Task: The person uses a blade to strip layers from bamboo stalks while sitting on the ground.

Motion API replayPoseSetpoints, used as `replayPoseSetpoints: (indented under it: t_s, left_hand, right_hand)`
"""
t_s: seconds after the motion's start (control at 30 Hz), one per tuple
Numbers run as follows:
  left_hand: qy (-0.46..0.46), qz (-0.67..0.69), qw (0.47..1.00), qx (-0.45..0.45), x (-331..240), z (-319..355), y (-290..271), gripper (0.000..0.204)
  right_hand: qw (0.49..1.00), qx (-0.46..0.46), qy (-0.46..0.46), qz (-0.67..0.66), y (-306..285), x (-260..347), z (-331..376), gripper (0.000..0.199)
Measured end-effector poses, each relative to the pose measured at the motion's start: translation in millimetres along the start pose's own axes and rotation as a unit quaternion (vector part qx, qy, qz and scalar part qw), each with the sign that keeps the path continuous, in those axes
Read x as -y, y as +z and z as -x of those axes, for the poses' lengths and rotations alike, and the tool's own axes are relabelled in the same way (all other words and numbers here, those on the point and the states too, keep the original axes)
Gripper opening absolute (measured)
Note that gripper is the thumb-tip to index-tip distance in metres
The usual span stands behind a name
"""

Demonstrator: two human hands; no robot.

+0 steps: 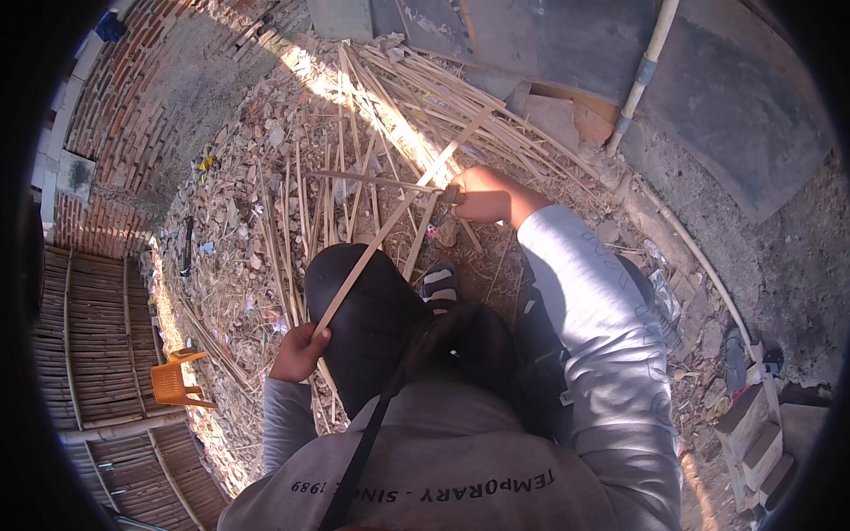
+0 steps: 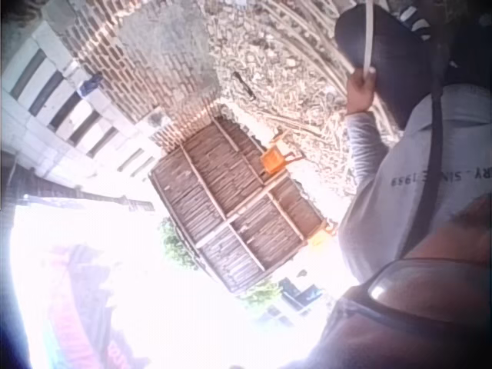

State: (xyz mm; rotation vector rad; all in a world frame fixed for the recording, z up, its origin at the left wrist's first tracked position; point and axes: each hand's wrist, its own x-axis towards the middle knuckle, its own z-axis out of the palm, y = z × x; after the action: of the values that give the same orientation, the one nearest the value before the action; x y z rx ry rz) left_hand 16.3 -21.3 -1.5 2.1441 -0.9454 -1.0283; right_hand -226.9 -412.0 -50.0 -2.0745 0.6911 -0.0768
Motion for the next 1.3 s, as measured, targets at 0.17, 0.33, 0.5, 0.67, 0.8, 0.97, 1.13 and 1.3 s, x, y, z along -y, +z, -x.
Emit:
replayPoseSetpoints:
  t_s: [0.17, 0.33, 0.5, 0.67, 0.8, 0.97, 1.13, 1.3]
  left_hand:
    - [-0.012, 0.001, 1.0, 0.005, -6.3, 0.8, -0.6, 0.04]
    - [-0.007, 0.002, 1.0, -0.003, -5.2, 2.7, 2.3, 0.039]
    - [0.049, -0.077, 0.995, -0.051, -12.8, 8.2, 9.2, 0.039]
    - [0.084, -0.151, 0.983, -0.066, -15.6, 7.7, 7.0, 0.043]
    - [0.115, -0.237, 0.959, -0.108, -32.6, 16.8, 14.3, 0.045]
    - [0.165, -0.3, 0.913, -0.222, -30.6, 30.7, 23.1, 0.038]
    - [0.087, -0.353, 0.908, -0.209, -17.5, 41.1, 23.7, 0.039]
    - [0.077, -0.296, 0.939, -0.16, -8.8, 44.8, 25.3, 0.042]
  right_hand:
    - [1.0, -0.005, 0.0, -0.015, 1.6, -2.4, -1.0, 0.025]
    - [1.0, -0.01, -0.015, -0.007, -1.5, 2.6, 0.2, 0.024]
    - [1.0, -0.022, -0.002, -0.012, -2.6, 12.8, 3.6, 0.023]
    - [0.993, -0.044, -0.001, 0.114, -12.9, 24.6, 11.0, 0.022]
    - [0.993, -0.05, -0.01, 0.104, -10.0, 16.0, 12.5, 0.019]
    - [0.986, -0.026, 0.0, 0.162, -17.1, 22.2, 15.6, 0.02]
    - [0.974, -0.033, -0.102, 0.201, -12.4, 19.1, 14.1, 0.026]
    - [0.968, -0.003, -0.132, 0.214, -6.5, 31.7, 15.4, 0.038]
